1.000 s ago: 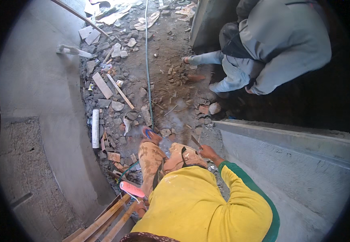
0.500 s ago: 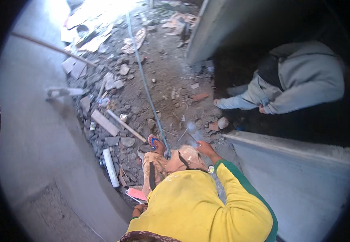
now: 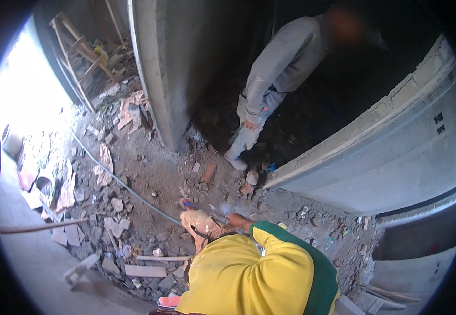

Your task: The person assembles a paint roller by attaching a pink roller sleeve to a metal frame and securing it with a white plastic cap. They then walk through a cluttered construction area carrying the assembled roller.

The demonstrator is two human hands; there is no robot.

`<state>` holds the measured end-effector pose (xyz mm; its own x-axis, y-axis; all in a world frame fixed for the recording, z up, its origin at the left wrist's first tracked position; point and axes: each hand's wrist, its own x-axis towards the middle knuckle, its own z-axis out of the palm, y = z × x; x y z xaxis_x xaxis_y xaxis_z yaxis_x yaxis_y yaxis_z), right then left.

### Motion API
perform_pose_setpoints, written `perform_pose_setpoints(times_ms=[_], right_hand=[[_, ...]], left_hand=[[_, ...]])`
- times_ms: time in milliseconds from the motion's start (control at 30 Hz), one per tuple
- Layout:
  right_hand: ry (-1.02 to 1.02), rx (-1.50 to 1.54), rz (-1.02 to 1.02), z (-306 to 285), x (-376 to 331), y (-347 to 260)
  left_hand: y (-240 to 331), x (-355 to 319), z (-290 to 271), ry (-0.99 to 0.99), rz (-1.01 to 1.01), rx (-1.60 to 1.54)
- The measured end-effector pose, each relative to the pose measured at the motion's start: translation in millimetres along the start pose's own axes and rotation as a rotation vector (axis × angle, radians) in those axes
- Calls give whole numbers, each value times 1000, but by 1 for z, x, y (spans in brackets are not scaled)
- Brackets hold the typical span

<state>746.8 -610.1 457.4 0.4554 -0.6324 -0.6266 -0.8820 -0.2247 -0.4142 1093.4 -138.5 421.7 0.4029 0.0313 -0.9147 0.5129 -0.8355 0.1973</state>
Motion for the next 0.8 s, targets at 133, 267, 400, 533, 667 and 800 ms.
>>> perform_pose_setpoints(times_ms=[133,267,400,533,667,800], right_hand=[[-184,-40,18,5,87,25],[-153,262,252,-50,134,-29],[-190,385,183,-152,193,-129],[-127,467,170,-204,289,-157],[-102,483,161,-260,374,-216],[-151,384,120,-276,441,-309]], left_hand=[[51,17,-21,-8,-9,-127],[53,-23,-91,59,773,503],[116,17,-94,-275,168,1425],[179,-1,-74,321,-336,267],[262,-9,-63,393,-454,-67],[283,47,-112,442,-410,129]])
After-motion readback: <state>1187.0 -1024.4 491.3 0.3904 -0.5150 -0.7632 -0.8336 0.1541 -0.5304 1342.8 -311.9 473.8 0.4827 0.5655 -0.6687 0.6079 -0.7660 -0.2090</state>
